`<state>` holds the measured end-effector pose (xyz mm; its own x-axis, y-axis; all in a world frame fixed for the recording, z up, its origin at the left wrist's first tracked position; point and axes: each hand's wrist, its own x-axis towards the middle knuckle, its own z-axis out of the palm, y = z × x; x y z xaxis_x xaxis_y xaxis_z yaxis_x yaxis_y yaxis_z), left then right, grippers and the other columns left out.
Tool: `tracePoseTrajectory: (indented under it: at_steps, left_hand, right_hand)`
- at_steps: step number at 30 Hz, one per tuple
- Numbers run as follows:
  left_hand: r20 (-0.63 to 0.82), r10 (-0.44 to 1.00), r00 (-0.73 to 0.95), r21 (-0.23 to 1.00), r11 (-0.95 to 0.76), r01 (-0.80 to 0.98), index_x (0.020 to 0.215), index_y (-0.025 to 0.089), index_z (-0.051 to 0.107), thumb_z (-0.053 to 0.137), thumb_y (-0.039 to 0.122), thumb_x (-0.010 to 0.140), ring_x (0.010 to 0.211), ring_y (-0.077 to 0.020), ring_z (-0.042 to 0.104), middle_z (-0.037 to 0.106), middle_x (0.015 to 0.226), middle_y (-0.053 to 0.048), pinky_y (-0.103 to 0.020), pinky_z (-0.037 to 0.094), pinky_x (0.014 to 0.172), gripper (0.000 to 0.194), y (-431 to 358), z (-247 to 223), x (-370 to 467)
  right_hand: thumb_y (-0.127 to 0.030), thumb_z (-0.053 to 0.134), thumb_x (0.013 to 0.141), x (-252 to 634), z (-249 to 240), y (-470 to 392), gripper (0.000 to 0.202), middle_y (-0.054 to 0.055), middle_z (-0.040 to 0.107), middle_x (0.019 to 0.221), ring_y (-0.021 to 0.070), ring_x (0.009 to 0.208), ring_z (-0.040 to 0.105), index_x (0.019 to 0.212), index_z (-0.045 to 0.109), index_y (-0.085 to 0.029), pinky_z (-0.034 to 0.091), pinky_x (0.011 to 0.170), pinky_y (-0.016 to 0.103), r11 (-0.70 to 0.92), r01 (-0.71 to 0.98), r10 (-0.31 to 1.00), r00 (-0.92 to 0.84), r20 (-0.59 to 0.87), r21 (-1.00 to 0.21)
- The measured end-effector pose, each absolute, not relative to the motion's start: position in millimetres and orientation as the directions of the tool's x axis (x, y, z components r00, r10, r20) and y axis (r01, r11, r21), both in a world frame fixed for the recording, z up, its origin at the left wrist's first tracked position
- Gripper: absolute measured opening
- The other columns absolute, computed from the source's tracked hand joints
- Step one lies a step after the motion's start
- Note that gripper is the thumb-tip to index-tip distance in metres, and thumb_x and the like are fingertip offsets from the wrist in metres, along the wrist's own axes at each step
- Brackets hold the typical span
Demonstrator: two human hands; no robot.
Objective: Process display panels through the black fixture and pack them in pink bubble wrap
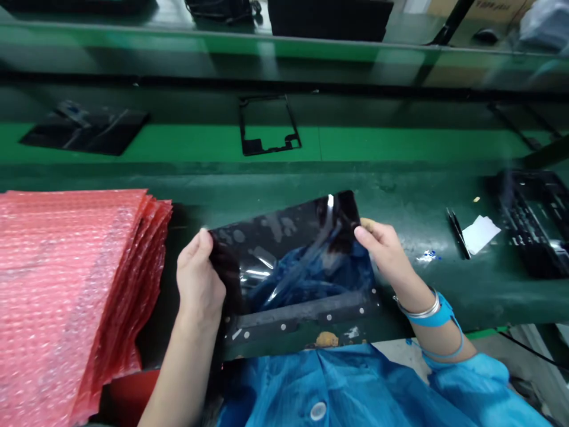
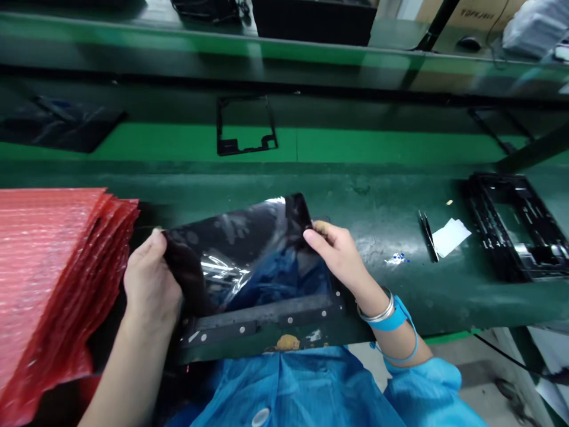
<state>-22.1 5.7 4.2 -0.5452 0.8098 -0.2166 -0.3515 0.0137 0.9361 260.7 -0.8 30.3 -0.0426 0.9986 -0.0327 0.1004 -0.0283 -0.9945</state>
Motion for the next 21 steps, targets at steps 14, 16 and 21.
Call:
tracePoseTrajectory:
  at_steps: [14, 16, 21]
  left_hand:
    - [-0.158, 0.682, -0.714, 0.938, -0.122, -0.324, 0.077, 0.019, 0.067, 0.07, 0.023, 0.087, 0.075, -0.0111, 0.066, 0.071, 0.079, 0.003, -0.022, 0.054, 0.086, 0.01, 18, -11, -24]
    - [-0.186, 0.672, -0.717, 0.935, -0.102, -0.339, 0.075, 0.019, 0.065, 0.07, 0.022, 0.087, 0.072, -0.0103, 0.065, 0.068, 0.073, 0.005, -0.022, 0.054, 0.088, 0.013, 18, -8, -24]
    - [-0.19, 0.791, -0.581, 0.937, -0.03, -0.348, 0.083, 0.017, 0.069, 0.078, 0.042, 0.081, 0.079, -0.0177, 0.071, 0.073, 0.077, 0.0, -0.034, 0.058, 0.092, 0.026, 13, 4, -16]
  right_hand:
    - [-0.079, 0.058, 0.083, 256, 36, -9, 0.061, 0.006, 0.067, 0.053, 0.0192, 0.055, 0.07, 0.059, 0.052, -0.023, 0.051, 0.054, 0.027, -0.151, 0.053, 0.977, -0.145, -0.157, -0.987]
    - [-0.08, 0.061, 0.08, 255, 35, -7, 0.061, 0.006, 0.069, 0.056, 0.0198, 0.058, 0.072, 0.061, 0.055, -0.022, 0.051, 0.055, 0.027, -0.176, 0.022, 0.973, -0.149, -0.177, -0.984]
    - [-0.079, 0.069, 0.074, 255, 30, 0, 0.06, 0.007, 0.07, 0.055, 0.0208, 0.054, 0.071, 0.062, 0.054, -0.022, 0.053, 0.054, 0.027, -0.271, -0.13, 0.958, -0.131, -0.255, -0.954]
